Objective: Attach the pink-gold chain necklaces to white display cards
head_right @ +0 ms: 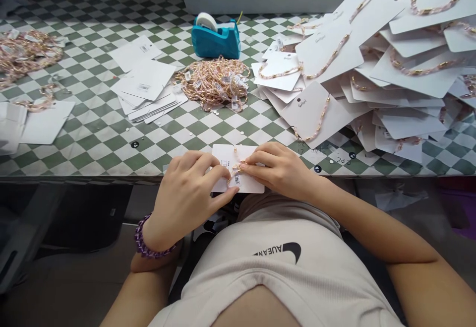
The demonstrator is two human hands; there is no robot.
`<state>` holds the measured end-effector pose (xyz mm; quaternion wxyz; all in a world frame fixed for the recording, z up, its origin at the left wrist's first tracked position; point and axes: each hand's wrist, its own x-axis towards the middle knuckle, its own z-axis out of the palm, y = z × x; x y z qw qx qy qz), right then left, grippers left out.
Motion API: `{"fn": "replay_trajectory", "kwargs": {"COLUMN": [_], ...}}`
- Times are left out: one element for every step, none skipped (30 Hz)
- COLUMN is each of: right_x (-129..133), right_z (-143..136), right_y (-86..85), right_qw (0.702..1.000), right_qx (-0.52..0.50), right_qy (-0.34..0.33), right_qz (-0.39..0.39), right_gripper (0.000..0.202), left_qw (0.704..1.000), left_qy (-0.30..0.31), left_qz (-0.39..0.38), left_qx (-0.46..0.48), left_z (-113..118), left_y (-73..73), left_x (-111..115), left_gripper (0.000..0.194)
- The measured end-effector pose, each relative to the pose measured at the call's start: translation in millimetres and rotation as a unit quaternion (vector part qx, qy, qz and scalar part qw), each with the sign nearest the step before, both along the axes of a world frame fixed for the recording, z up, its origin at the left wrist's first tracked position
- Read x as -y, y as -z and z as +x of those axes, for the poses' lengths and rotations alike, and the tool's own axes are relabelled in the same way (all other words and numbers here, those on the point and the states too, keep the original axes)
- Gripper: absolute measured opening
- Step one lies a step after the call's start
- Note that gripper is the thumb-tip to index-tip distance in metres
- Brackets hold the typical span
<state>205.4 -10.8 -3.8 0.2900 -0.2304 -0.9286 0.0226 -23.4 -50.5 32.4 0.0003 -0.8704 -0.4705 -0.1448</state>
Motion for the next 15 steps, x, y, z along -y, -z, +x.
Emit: {"fn": "replay_trajectory", "kwargs": {"right_x": [0.2,0.3,0.5,0.5,0.6,0.6,0.5,0.4,0.4,0.3,0.3,0.4,0.5,0.6,0.7], "right_z": [0.0,0.1,0.2,0.2,0.2,0.2,0.1,0.0,-0.1,-0.1,-0.1,0.0,0.1,0.3,0.5], "right_y": [0.1,0.2,0.4,0.5,0.6,0.6,0.7,0.6,0.6,0.7,0.7,0.8,1.0,1.2,1.3], "right_qw": [1.000,1.000,1.000,1.000,1.000,1.000,1.000,1.000,1.000,1.000,1.000,1.000,1.000,1.000,1.000], "right_qx": [0.002,0.003,0.004,0.005,0.005,0.004,0.002,0.001,0.000,-0.001,-0.001,-0.001,0.000,0.001,0.001], "right_qy": [0.001,0.001,0.002,0.002,0.002,0.002,0.002,0.002,0.001,0.001,0.001,0.002,0.004,0.006,0.007], "right_qz": [0.000,0.000,0.000,0.001,0.002,0.003,0.004,0.003,0.003,0.002,0.002,0.001,0.000,0.000,0.000], "right_gripper": [0.021,0.022,0.022,0.023,0.023,0.023,0.023,0.023,0.023,0.023,0.023,0.024,0.024,0.024,0.024], "left_qw": [1.000,1.000,1.000,1.000,1.000,1.000,1.000,0.999,0.999,0.998,0.995,0.990,0.985,0.980,0.976], "left_qy": [-0.003,-0.008,-0.012,-0.015,-0.019,-0.022,-0.023,-0.019,-0.009,0.009,0.036,0.065,0.090,0.108,0.119], "left_qz": [-0.001,-0.003,-0.003,-0.003,-0.001,0.002,0.004,0.002,-0.004,-0.018,-0.039,-0.066,-0.094,-0.117,-0.134], "left_qx": [0.000,0.000,0.001,0.002,0.004,0.007,0.014,0.027,0.044,0.066,0.087,0.103,0.113,0.118,0.122], "left_z": [0.0,0.0,0.2,0.5,1.1,1.9,2.7,3.5,4.1,4.3,4.1,3.3,2.2,0.7,-1.0], "left_y": [-0.2,-0.2,0.1,0.5,1.1,1.6,2.1,2.3,2.3,2.1,1.7,1.3,1.0,0.7,0.6], "left_x": [1.1,1.8,2.1,2.0,1.7,1.3,0.7,0.1,-0.5,-1.3,-2.2,-3.2,-4.5,-6.0,-7.6], "left_gripper": [0.018,0.019,0.020,0.021,0.022,0.022,0.020,0.018,0.017,0.016,0.015,0.014,0.014,0.014,0.014]}}
